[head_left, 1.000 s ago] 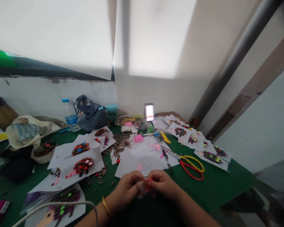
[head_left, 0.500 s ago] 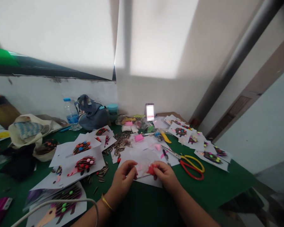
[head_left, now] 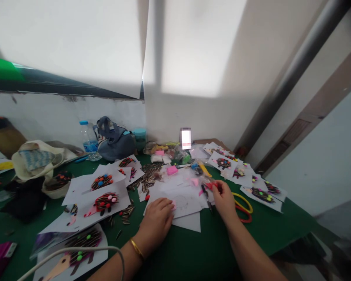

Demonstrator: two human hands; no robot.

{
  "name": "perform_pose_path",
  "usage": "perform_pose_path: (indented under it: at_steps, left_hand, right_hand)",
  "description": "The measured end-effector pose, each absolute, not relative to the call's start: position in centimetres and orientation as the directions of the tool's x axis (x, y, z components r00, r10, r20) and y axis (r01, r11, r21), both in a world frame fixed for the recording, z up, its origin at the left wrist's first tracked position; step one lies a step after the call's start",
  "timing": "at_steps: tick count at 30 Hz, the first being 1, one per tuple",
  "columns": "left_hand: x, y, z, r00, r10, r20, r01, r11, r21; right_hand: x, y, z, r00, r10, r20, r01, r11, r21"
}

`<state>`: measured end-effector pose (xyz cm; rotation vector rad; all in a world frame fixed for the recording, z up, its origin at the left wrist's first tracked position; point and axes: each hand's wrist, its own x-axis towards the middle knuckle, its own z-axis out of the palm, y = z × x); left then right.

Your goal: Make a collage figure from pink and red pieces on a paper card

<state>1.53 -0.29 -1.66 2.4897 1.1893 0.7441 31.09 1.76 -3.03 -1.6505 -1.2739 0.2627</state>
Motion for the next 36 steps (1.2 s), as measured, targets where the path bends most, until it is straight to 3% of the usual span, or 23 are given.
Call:
perform_pose_path:
  at_steps: [10, 18, 23, 30, 36]
  left_hand:
    - [2.1, -0.6, -1.6, 0.604, 0.788, 0.118, 0.704, -0.597, 0.385]
    - [2.2, -0.8, -1.3, 0.561, 0.815, 0.148, 0.723, -0.569, 0.393]
    - [2.0, -0.7, -1.5, 0.543, 0.794, 0.272, 0.695, -0.607, 0.386]
    - [1.7, -0.6, -1.4, 0.473, 0.754, 0.455, 0.657, -0.646, 0.388]
    - [1.6, -0.4, -1.2, 0.349, 0.788, 0.507, 0.633, -0.597, 0.492]
  right_hand:
    - [33.0, 2.7, -3.9, 0.430, 0.838, 0.336, 0.785, -0.164, -0.597]
    - [32.3, 3.9, -2.3, 0.276, 0.844, 0.459, 0.941, -0.140, -0.307]
    - [31.2, 8.5, 0.4, 0.120, 0.949, 0.292, 0.989, -0.089, -0.117]
    - [30.1, 11.9, 1.4, 0.086, 0.966, 0.244, 0.995, -0.069, -0.079]
    - [29.1, 10.1, 0.9, 0.095, 0.949, 0.299, 0.992, -0.064, -0.111]
